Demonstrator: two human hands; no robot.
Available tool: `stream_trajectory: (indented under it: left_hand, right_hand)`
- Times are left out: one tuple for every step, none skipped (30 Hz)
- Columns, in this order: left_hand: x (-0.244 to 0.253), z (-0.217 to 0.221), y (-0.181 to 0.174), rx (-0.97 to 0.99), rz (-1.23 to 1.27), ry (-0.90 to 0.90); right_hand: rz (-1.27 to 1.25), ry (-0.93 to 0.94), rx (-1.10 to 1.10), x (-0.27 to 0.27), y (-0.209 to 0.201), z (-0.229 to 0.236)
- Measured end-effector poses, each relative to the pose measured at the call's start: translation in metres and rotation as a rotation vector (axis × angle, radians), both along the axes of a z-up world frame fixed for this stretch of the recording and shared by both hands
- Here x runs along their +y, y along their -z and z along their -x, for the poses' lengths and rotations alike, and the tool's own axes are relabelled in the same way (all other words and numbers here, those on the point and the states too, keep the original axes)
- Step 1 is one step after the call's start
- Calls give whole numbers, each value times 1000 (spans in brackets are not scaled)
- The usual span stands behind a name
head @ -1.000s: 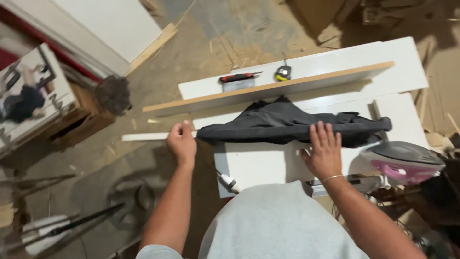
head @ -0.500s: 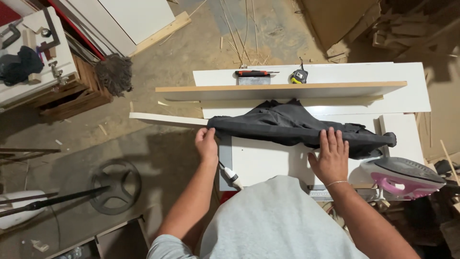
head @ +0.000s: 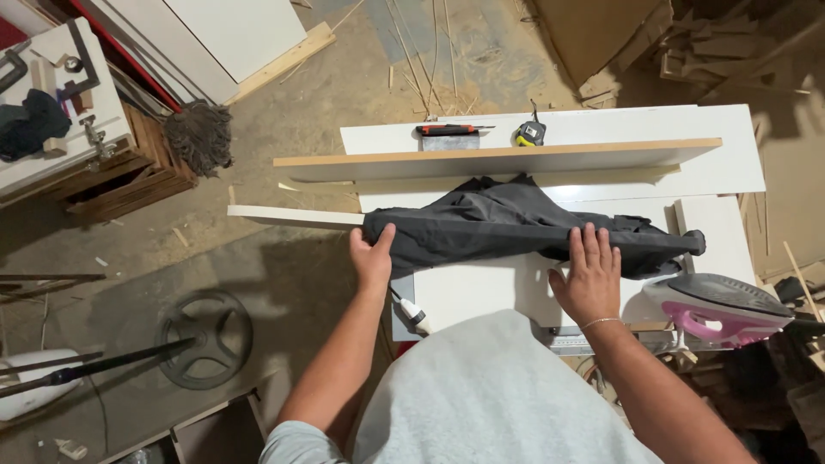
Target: Ironing a black fabric item and handling wooden boards on a workshop bench
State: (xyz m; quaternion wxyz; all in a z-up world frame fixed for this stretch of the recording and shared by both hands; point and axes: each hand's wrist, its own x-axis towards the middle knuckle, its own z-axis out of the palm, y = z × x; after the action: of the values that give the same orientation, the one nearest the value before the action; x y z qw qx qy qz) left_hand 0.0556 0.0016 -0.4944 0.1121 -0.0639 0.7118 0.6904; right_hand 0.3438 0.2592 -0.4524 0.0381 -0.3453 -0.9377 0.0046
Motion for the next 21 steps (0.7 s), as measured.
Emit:
stream_trajectory:
  left_hand:
    - [-2,3,10,48,73,-1]
    - [-6,2,1,47,74,-1]
    - [-10,2,-8,54,258,-5]
    - [-13,1,-18,61,442,-9]
    - [-15,6,-7,61,443,-7]
    - [-17,10,4,120,411,-46]
    - [-19,15,14,181,378,-84]
    - [-20,16,4,182,379,-81]
    - [-23,17,-6,193,402,-88]
    - [-25,17,-16,204,425,-94]
    - [-27,19,-22,206,425,-91]
    - [-29,20,-29,179,475,-97]
    - [-31,21,-35,151,526,-103]
    - [-33,23,-39,153,526,-100]
    - [-34,25,-43,144,497,-98]
    - [-35,27,-47,134,467,-95]
    - [-34,26,-53,135,467,-92]
    - [-33,25,-59,151,465,-76]
    - [-34,24,-65,165,464,-62]
    - [-34,24,-61,166,465,-62]
    - [-34,24,-57,429,562,-29]
  right_hand:
    - [8,2,-7,0,1,0]
    - [9,2,-8,0,1,-1]
    - [11,6,-18,0,0,0]
    - [13,9,-28,1,0,0]
    - [14,11,-28,0,-1,0]
    - [4,6,-20,-1,-2,0]
    - [-6,2,-12,-2,-3,0]
    - [-5,4,-12,-2,-5,1]
    - [-2,2,-13,-2,-6,1]
    - [2,0,-15,-3,-8,2]
    - [2,3,-14,-2,-6,1]
    - [6,2,-16,-1,-5,1]
    - [9,2,-19,0,-3,1]
    - [10,6,-17,-1,-2,0]
    - [5,6,-19,-1,-2,1]
    - [-1,7,-20,-2,-1,1]
    - [0,10,-19,-1,-2,1]
    - [2,13,-28,-1,-3,1]
    - [5,14,-37,-2,-3,2]
    - [7,14,-36,-2,-3,1]
    - [2,11,-43,-1,-2,1]
